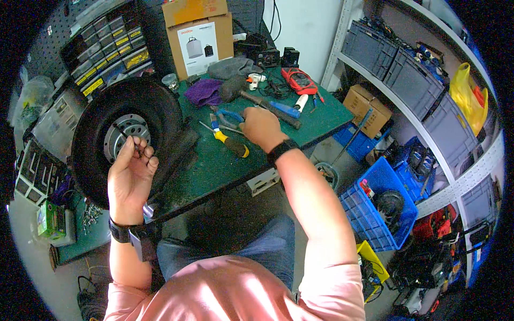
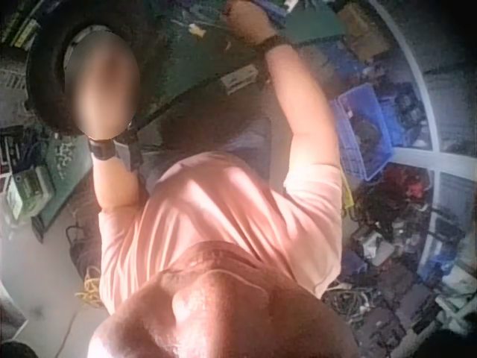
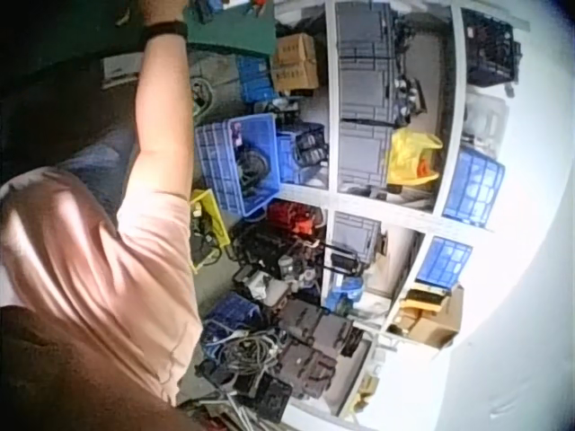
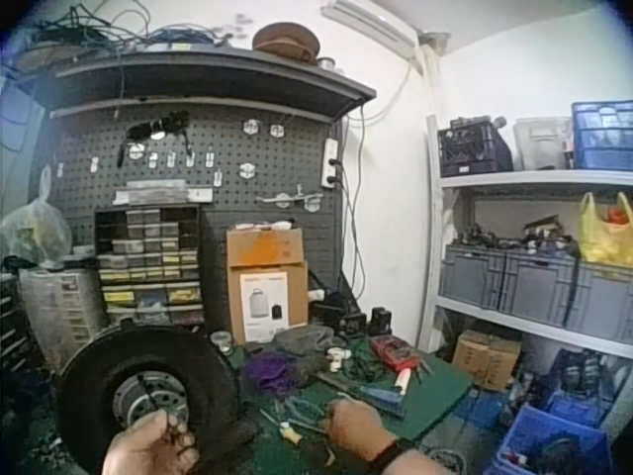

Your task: The person disassembles a motor assembly by removing a fan blade and then uses pliers and a screwdriver to remove a retaining clip from the motor housing. They handle the fan blade, motor housing, and retaining clip throughout the process.

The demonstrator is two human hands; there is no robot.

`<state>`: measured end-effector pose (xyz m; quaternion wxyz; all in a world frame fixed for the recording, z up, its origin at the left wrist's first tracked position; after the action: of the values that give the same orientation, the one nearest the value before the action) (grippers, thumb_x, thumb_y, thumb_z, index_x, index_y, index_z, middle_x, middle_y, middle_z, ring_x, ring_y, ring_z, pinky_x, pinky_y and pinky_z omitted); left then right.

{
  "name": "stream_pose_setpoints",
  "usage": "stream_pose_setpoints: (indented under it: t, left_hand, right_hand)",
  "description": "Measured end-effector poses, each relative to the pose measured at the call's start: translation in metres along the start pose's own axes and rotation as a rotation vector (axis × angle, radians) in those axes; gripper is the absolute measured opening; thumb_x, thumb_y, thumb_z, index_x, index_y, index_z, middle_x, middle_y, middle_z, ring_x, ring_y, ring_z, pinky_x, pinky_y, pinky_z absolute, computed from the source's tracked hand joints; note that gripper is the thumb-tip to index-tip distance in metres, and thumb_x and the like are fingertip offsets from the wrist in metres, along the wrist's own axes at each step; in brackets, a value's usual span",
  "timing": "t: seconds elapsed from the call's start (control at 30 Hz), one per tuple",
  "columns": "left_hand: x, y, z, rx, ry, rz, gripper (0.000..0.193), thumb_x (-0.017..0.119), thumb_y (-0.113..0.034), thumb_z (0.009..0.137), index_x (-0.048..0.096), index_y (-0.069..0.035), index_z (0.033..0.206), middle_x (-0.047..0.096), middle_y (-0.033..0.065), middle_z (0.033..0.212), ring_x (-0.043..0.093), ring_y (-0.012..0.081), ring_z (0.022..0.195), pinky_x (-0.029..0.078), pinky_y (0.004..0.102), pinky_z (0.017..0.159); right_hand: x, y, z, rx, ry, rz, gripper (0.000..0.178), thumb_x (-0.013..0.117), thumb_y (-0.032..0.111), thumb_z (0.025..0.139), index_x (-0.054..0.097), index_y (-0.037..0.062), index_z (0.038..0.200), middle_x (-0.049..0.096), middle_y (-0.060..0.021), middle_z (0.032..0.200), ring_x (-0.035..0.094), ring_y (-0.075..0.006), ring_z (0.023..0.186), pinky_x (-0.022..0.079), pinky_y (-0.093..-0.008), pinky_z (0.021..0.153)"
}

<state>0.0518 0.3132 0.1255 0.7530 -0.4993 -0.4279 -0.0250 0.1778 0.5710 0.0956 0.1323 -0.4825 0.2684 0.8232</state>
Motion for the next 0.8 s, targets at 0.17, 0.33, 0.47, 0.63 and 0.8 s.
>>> stream_pose_setpoints:
  t: [0.17, 0.33, 0.47, 0.63, 0.8]
  left_hand:
    - [0.0, -0.003, 0.0, 0.009, -0.004, -0.007, 0.017, 0.058, -0.022, 0.094, 0.062, -0.005, 0.095, 0.061, 0.0028, 0.091, 0.055, 0.0137, 0.08, 0.046, 0.0273, 0.071]
    - [0.0, -0.004, -0.002, 0.001, -0.046, -0.009, 0.018, 0.058, -0.022, 0.094, 0.061, -0.005, 0.096, 0.061, 0.0031, 0.091, 0.056, 0.0141, 0.081, 0.047, 0.027, 0.07]
    - [-0.001, -0.003, 0.0, -0.012, -0.032, -0.015, 0.016, 0.059, -0.022, 0.092, 0.062, -0.007, 0.094, 0.061, 0.0028, 0.09, 0.057, 0.0156, 0.082, 0.047, 0.0285, 0.071]
    - [-0.001, -0.004, 0.0, -0.014, -0.035, -0.022, 0.016, 0.06, -0.024, 0.092, 0.061, -0.008, 0.093, 0.059, 0.0013, 0.087, 0.055, 0.0153, 0.08, 0.046, 0.0274, 0.069]
    - [0.001, -0.001, 0.001, -0.032, -0.036, -0.013, 0.017, 0.06, -0.025, 0.093, 0.06, -0.008, 0.093, 0.059, 0.0008, 0.087, 0.055, 0.0143, 0.079, 0.046, 0.0273, 0.068]
  right_hand:
    - [0.046, 0.002, 0.041, -0.09, 0.086, -0.208, 0.029, 0.07, 0.027, 0.075, 0.065, 0.001, 0.087, 0.065, -0.0207, 0.093, 0.063, -0.0354, 0.091, 0.051, -0.0447, 0.08]
    - [0.073, 0.003, 0.059, -0.019, 0.19, -0.31, 0.032, 0.061, 0.03, 0.081, 0.068, 0.0039, 0.099, 0.064, -0.0175, 0.108, 0.059, -0.035, 0.105, 0.05, -0.045, 0.087]
    - [0.072, 0.006, 0.063, 0.071, 0.321, -0.362, 0.031, 0.059, 0.027, 0.081, 0.069, 0.0092, 0.103, 0.065, -0.0138, 0.113, 0.057, -0.0324, 0.111, 0.047, -0.0467, 0.089]
    - [0.085, 0.014, 0.076, 0.1, 0.399, -0.427, 0.035, 0.06, 0.029, 0.079, 0.068, 0.013, 0.109, 0.064, -0.0107, 0.117, 0.054, -0.0312, 0.115, 0.043, -0.0484, 0.091]
    - [0.078, 0.021, 0.077, 0.13, 0.316, -0.406, 0.043, 0.069, 0.031, 0.072, 0.067, 0.0092, 0.109, 0.062, -0.0128, 0.117, 0.055, -0.0321, 0.112, 0.043, -0.0488, 0.091]
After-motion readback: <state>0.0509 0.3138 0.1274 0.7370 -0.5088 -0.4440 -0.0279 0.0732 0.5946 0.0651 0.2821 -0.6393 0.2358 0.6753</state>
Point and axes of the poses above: each hand's wrist, its own z-axis towards the middle knuckle, its own x-axis out of the palm, y = z × x, the point moved 10 cm from there along z, towards the middle knuckle
